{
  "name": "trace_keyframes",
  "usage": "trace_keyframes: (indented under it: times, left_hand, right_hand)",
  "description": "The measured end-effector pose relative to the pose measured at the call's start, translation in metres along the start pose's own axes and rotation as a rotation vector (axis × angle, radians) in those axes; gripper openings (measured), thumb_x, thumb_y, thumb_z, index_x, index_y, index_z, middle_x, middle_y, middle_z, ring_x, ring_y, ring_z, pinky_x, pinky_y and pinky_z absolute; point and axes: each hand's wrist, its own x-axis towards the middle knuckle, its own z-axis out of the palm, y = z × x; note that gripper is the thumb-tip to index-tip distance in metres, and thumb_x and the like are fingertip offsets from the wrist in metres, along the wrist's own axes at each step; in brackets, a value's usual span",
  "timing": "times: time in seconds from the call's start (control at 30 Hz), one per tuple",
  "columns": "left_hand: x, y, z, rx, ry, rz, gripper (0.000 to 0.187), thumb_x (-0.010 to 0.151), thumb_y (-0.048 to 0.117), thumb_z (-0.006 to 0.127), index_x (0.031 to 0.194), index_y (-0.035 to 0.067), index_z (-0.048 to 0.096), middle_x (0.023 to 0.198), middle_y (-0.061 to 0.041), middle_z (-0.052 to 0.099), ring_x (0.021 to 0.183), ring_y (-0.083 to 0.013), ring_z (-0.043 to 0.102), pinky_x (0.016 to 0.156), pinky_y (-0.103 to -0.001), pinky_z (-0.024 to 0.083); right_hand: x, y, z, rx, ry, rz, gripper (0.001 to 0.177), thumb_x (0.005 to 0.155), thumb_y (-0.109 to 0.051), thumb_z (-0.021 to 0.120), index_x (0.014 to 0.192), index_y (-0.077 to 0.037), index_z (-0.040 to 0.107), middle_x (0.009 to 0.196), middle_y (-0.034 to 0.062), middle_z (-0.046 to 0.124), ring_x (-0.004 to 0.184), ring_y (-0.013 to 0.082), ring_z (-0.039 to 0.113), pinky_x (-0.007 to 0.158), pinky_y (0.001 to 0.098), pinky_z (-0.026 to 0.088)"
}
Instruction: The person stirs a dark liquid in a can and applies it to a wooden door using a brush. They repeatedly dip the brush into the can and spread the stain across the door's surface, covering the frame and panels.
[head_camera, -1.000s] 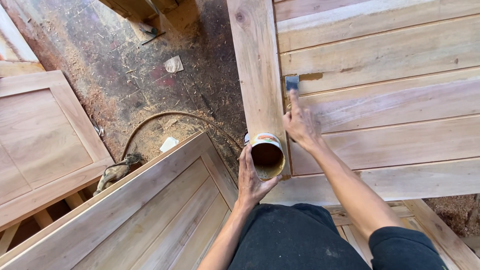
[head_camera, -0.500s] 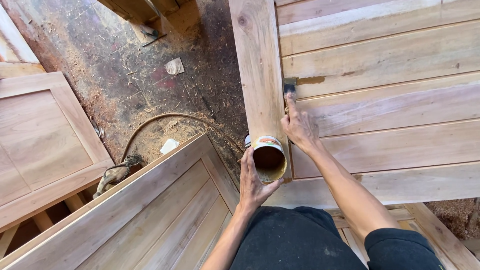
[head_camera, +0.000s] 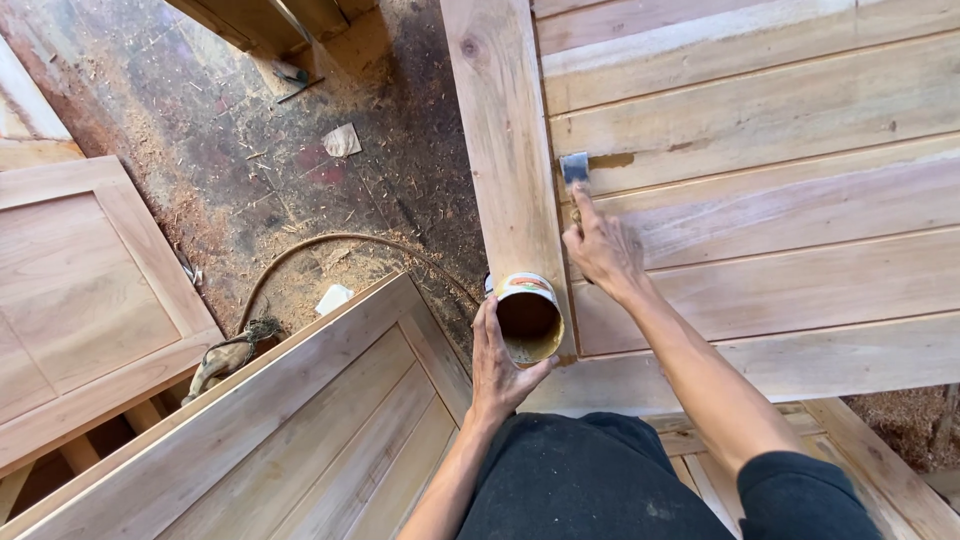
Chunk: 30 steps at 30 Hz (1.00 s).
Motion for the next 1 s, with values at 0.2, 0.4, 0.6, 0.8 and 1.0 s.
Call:
trace_keyframes:
  times: [0.2, 0.4, 0.6, 0.8, 1.0]
  left_hand:
    - [0.0, 0.002, 0.0, -0.001, -0.002, -0.022, 0.125, 0.057, 0.037, 0.095, 0.154, 0.0, 0.026, 0.148, -0.028, 0.037, 0.136, -0.048, 0.046, 0.112, -0.057, 0.038]
    - [0.0, -0.002, 0.002, 0.006, -0.011, -0.029, 0.127, 0.056, 0.04, 0.095, 0.154, 0.001, 0.025, 0.149, -0.027, 0.037, 0.135, -0.0471, 0.046, 0.112, -0.058, 0.039]
    - [-0.002, 0.0, 0.001, -0.005, -0.016, -0.046, 0.125, 0.057, 0.038, 0.094, 0.155, 0.002, 0.025, 0.15, -0.027, 0.036, 0.135, -0.047, 0.046, 0.111, -0.057, 0.04]
    - [-0.001, 0.004, -0.001, 0.083, 0.008, -0.028, 0.126, 0.056, 0.037, 0.095, 0.155, 0.001, 0.025, 0.15, -0.028, 0.036, 0.137, -0.0475, 0.044, 0.11, -0.058, 0.04]
    - [-0.003, 0.011, 0.005, 0.267, 0.053, -0.021, 0.131, 0.055, 0.046, 0.093, 0.156, -0.003, 0.026, 0.153, -0.028, 0.036, 0.144, -0.045, 0.036, 0.118, -0.055, 0.028]
  right_hand:
    - [-0.023, 0.007, 0.016, -0.036, 0.026, -0.048, 0.057, 0.096, -0.018, 0.048, 0.151, -0.004, 0.048, 0.064, 0.0177, 0.067, 0.049, 0.0262, 0.061, 0.05, 0.0348, 0.05]
    - [-0.004, 0.01, 0.003, 0.114, 0.112, -0.075, 0.059, 0.095, -0.014, 0.048, 0.15, 0.003, 0.046, 0.06, 0.015, 0.059, 0.044, 0.026, 0.052, 0.046, 0.0395, 0.04]
    - [-0.025, 0.009, 0.004, -0.053, -0.111, 0.088, 0.066, 0.094, -0.031, 0.045, 0.159, -0.021, 0.037, 0.101, 0.0328, 0.072, 0.093, 0.0494, 0.073, 0.076, 0.059, 0.056]
    - [-0.016, 0.011, -0.021, 0.042, 0.026, 0.071, 0.063, 0.093, -0.028, 0.046, 0.155, -0.019, 0.043, 0.1, 0.0366, 0.069, 0.09, 0.0558, 0.069, 0.076, 0.0665, 0.052]
    - [-0.026, 0.034, -0.006, 0.017, -0.075, 0.144, 0.065, 0.092, -0.033, 0.044, 0.156, -0.024, 0.043, 0.109, 0.0304, 0.072, 0.1, 0.0519, 0.07, 0.086, 0.0638, 0.053]
